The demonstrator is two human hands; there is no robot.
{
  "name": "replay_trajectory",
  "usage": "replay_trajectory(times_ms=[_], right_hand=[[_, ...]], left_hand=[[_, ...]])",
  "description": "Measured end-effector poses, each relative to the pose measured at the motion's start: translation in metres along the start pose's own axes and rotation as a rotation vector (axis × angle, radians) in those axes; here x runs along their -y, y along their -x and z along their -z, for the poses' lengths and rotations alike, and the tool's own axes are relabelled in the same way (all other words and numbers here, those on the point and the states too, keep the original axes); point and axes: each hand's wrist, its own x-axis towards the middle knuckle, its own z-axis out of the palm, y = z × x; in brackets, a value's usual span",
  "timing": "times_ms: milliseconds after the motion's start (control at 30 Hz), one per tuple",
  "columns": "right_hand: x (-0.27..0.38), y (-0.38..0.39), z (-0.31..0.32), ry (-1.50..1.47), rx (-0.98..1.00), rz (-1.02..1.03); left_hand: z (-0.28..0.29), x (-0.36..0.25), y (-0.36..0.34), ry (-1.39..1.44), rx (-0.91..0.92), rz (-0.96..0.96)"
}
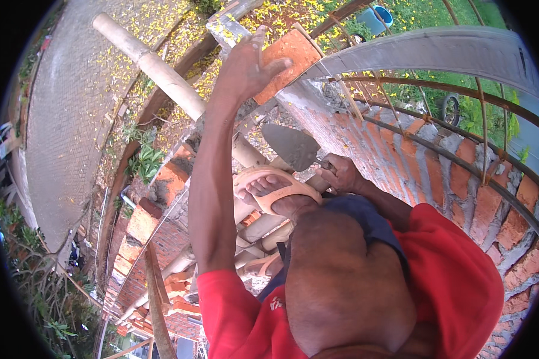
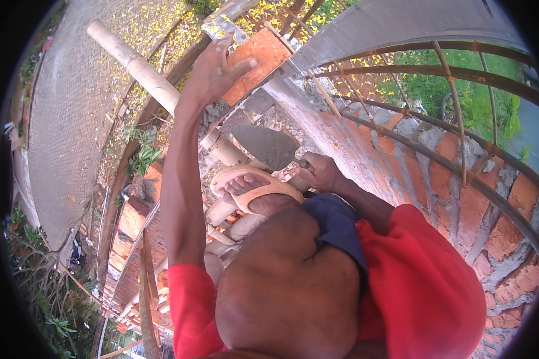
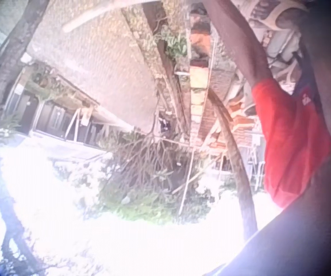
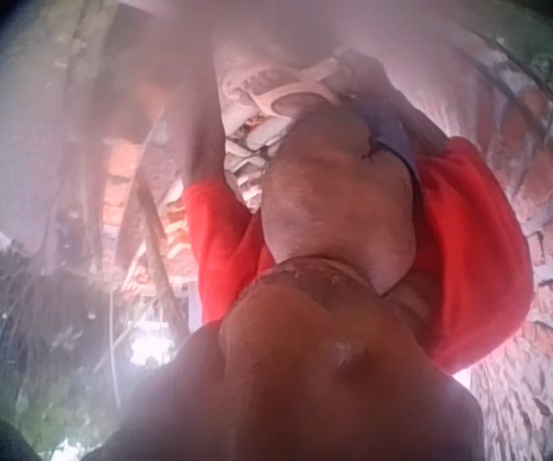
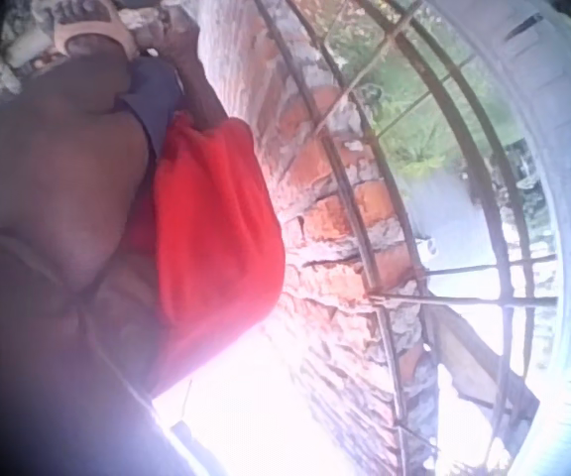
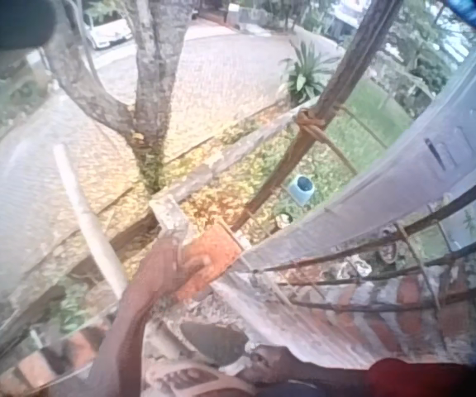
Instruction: The person scoops mortar from a bucket with a trowel and applies it to a brick wall. They place red bricks onto the mortar, tap them into position, and scrape away excess mortar. The person repeats this process to build up the wall layer by layer.
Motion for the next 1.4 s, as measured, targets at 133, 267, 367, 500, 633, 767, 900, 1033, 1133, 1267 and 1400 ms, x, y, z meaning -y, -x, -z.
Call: replay_trajectory(times_ms=[133, 267, 367, 500, 633, 767, 900, 1033, 1133, 1267, 1400], right_hand=[[0.013, 0.005, 0.023, -0.113, 0.017, 0.005], [0.063, 0.000, 0.058, -0.500, 0.118, -0.114], [0.108, -0.023, 0.082, -0.775, 0.054, -0.150], [0.144, -0.071, 0.095, -0.999, -0.017, -0.090], [0.148, -0.094, 0.097, -0.997, -0.010, -0.220], [0.144, -0.098, 0.099, -0.971, -0.032, -0.222], [0.144, -0.107, 0.098, -0.905, -0.070, -0.281], [0.145, -0.108, 0.098, -0.889, -0.131, -0.310], [0.144, -0.105, 0.100, -0.952, -0.079, -0.225], [0.143, -0.105, 0.104, -0.880, -0.040, -0.288], [0.144, -0.108, 0.105, -0.881, -0.044, -0.314]], left_hand=[[0.025, 0.025, 0.027, 0.021, 0.127, 0.148], [0.022, 0.030, 0.046, 0.316, 0.160, 0.086], [0.019, 0.026, 0.045, 0.250, 0.165, 0.189], [0.014, 0.016, 0.034, 0.154, 0.084, 0.180], [0.002, 0.013, 0.023, 0.152, 0.055, 0.215], [0.000, 0.018, 0.016, 0.140, 0.102, 0.264], [0.005, 0.014, 0.014, 0.107, 0.124, 0.265], [0.012, 0.006, 0.011, 0.072, 0.182, 0.341], [0.012, 0.004, 0.011, 0.061, 0.204, 0.358], [0.006, 0.004, 0.013, -0.043, 0.126, 0.344], [0.004, 0.002, 0.015, 0.012, 0.141, 0.387]])
